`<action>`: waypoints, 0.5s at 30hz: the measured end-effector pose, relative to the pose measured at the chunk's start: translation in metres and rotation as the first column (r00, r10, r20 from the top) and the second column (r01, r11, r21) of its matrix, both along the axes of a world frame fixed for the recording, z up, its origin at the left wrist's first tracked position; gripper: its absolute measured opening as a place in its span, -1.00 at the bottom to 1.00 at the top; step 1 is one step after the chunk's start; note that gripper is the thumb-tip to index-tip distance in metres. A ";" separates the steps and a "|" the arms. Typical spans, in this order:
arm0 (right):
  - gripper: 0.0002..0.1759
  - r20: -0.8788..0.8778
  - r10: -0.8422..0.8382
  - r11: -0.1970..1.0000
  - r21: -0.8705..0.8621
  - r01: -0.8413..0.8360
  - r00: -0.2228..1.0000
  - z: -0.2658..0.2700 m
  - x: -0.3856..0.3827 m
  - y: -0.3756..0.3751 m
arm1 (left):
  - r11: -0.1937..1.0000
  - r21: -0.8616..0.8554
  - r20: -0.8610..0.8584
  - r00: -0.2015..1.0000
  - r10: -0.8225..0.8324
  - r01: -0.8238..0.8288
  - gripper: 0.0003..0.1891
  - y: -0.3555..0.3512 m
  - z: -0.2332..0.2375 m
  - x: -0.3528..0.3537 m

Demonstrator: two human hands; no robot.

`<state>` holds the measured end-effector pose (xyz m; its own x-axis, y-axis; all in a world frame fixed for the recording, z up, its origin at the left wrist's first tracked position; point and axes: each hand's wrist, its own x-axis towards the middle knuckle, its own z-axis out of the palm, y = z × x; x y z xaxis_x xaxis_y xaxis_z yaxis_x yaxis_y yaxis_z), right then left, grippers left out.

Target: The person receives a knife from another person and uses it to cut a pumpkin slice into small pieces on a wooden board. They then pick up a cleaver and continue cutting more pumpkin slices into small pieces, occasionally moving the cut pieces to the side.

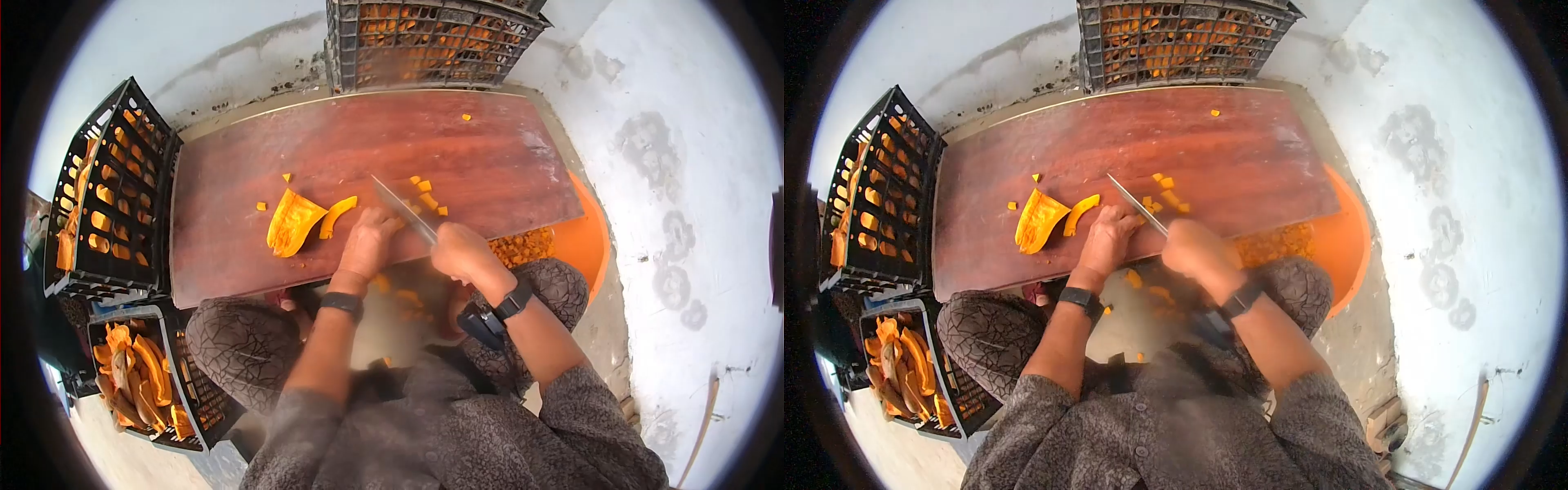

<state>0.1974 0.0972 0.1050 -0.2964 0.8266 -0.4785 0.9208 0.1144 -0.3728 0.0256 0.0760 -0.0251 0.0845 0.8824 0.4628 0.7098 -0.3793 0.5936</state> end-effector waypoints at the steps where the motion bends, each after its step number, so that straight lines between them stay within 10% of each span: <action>1: -0.71 0.000 -0.001 1.000 -0.001 0.001 1.000 -0.005 -0.001 0.000 | 1.000 -0.001 0.000 1.000 -0.001 0.001 -0.63 0.001 -0.003 0.000; 6: -0.82 0.039 0.059 0.930 0.362 -0.069 0.997 -0.043 -0.009 -0.006 | 0.999 0.042 0.073 0.997 0.020 -0.023 -0.86 0.000 -0.001 0.002; 12: -0.65 -0.182 -0.294 0.953 -0.125 0.275 0.938 -0.015 0.001 -0.001 | 0.997 0.037 0.059 0.996 0.060 -0.062 -0.86 -0.003 -0.010 0.000; 15: -0.64 -0.180 -0.127 0.988 0.063 0.141 0.975 -0.027 0.008 -0.005 | 0.998 0.006 0.087 0.994 0.062 -0.063 -0.85 -0.005 -0.008 0.001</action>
<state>0.2056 0.0924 0.0783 -0.2541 0.8960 -0.3643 0.8509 0.0281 -0.5245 0.0269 0.0711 -0.0326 -0.0120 0.8804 0.4741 0.6781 -0.3412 0.6509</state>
